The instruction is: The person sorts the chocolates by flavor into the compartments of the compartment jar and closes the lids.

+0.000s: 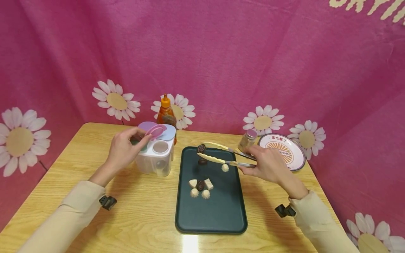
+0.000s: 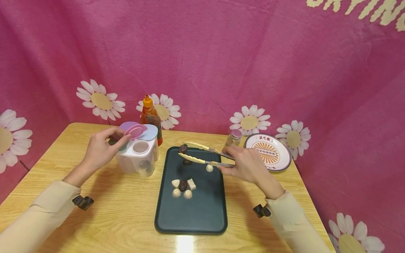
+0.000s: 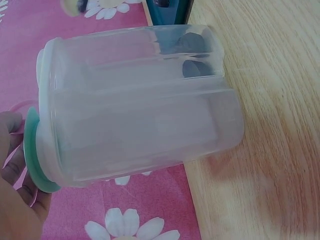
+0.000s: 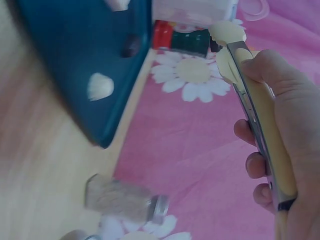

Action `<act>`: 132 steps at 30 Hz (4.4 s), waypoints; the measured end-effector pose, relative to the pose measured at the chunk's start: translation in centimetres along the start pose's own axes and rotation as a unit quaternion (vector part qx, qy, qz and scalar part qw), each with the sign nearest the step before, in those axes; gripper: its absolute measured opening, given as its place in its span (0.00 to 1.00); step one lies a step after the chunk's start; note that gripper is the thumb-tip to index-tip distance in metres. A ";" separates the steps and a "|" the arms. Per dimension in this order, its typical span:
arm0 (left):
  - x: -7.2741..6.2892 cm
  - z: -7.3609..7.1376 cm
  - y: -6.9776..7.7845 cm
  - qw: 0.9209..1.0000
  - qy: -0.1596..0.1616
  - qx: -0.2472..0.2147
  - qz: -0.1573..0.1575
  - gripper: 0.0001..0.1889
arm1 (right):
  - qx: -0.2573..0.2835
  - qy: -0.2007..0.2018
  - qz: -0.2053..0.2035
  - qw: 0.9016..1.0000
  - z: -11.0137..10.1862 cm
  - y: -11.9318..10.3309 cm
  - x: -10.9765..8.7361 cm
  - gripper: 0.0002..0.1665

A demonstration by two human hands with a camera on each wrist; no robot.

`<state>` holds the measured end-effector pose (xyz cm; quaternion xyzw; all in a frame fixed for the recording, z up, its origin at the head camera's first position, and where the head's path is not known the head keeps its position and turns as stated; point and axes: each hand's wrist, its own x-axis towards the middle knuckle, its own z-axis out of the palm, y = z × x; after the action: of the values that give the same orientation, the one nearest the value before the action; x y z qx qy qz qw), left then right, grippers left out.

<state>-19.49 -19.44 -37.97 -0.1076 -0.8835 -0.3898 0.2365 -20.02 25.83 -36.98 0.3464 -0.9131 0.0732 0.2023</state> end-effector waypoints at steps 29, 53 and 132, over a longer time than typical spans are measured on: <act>0.0 0.0 0.0 1.000 -0.002 0.004 0.007 0.08 | 0.033 0.049 -0.119 0.991 -0.3 -5.7 8.7 0.27; 0.1 0.0 -0.2 1.000 0.002 0.001 0.015 0.07 | 0.039 0.020 -0.084 0.996 -0.6 -4.8 7.2 0.28; -0.1 0.1 -0.2 1.000 -0.006 0.001 -0.005 0.09 | 0.057 -0.068 0.045 0.995 5.1 0.9 -0.8 0.24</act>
<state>-19.48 -19.46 -38.22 -0.1051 -0.8859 -0.3891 0.2298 -21.66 25.59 -41.92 0.3202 -0.9337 0.1100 0.1162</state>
